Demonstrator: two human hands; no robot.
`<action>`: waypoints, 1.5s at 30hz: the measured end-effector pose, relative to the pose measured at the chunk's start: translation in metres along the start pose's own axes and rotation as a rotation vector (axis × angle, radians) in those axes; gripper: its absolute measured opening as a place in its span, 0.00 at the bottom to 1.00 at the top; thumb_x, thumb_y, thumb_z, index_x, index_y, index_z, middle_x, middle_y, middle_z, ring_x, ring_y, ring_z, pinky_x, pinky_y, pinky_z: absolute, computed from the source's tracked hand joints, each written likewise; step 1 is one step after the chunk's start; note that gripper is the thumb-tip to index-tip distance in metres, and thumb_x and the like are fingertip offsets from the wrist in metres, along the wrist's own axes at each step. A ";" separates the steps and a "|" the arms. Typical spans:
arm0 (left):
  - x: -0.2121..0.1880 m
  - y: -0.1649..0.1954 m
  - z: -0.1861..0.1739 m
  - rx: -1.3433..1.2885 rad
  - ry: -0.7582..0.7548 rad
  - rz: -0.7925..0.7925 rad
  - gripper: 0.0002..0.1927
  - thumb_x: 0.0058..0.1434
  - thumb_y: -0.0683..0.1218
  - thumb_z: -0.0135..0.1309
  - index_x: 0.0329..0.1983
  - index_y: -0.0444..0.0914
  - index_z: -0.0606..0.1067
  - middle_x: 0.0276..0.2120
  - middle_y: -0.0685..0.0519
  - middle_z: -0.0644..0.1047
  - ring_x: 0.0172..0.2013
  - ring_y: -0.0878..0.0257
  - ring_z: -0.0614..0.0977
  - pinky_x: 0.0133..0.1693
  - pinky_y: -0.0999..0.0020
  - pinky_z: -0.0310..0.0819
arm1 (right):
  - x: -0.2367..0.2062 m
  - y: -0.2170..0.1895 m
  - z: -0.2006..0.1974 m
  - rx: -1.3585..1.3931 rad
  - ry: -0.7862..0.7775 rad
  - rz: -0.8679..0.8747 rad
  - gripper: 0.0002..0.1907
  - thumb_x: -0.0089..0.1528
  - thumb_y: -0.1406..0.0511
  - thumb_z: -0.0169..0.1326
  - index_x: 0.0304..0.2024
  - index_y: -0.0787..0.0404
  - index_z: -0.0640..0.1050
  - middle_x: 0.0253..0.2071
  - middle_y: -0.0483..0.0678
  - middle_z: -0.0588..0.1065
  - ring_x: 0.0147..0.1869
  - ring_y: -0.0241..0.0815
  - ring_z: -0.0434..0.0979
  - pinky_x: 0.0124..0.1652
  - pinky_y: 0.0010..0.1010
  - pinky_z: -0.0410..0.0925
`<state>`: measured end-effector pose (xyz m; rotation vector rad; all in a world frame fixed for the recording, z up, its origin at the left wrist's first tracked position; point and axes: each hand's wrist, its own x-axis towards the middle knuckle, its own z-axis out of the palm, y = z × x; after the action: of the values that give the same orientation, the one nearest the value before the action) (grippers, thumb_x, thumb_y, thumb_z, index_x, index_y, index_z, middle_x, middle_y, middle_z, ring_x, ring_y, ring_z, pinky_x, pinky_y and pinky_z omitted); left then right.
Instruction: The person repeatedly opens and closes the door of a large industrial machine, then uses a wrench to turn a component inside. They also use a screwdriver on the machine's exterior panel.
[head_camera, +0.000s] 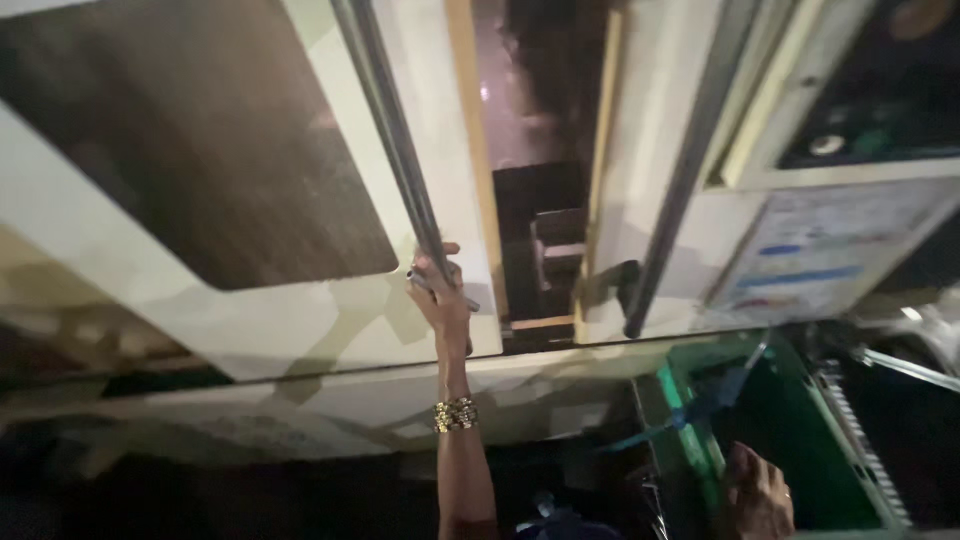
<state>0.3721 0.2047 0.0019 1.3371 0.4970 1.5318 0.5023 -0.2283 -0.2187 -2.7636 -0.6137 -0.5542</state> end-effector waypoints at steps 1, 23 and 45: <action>0.005 0.002 -0.006 -0.037 -0.017 0.052 0.32 0.76 0.63 0.35 0.51 0.32 0.76 0.27 0.55 0.74 0.18 0.75 0.68 0.17 0.79 0.59 | 0.003 -0.008 0.000 0.078 0.003 0.089 0.18 0.73 0.55 0.44 0.55 0.54 0.80 0.50 0.54 0.78 0.52 0.51 0.80 0.48 0.41 0.74; 0.058 -0.015 -0.112 -0.139 0.088 -0.130 0.28 0.76 0.60 0.34 0.44 0.35 0.76 0.21 0.60 0.70 0.15 0.76 0.64 0.16 0.78 0.55 | 0.305 -0.500 0.008 1.813 -1.028 -0.012 0.39 0.75 0.43 0.51 0.65 0.74 0.66 0.68 0.81 0.55 0.50 0.53 0.61 0.47 0.48 0.61; 0.061 -0.013 -0.172 -0.039 -0.007 -0.072 0.29 0.76 0.60 0.29 0.43 0.34 0.73 0.20 0.60 0.66 0.16 0.73 0.64 0.17 0.76 0.54 | 0.408 -0.571 0.011 1.849 -0.169 0.166 0.15 0.67 0.59 0.59 0.45 0.66 0.79 0.35 0.45 0.78 0.34 0.37 0.77 0.33 0.33 0.70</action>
<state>0.2282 0.3135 -0.0306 1.2810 0.5034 1.4707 0.5905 0.4205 0.0345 -1.0461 -0.4639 0.2817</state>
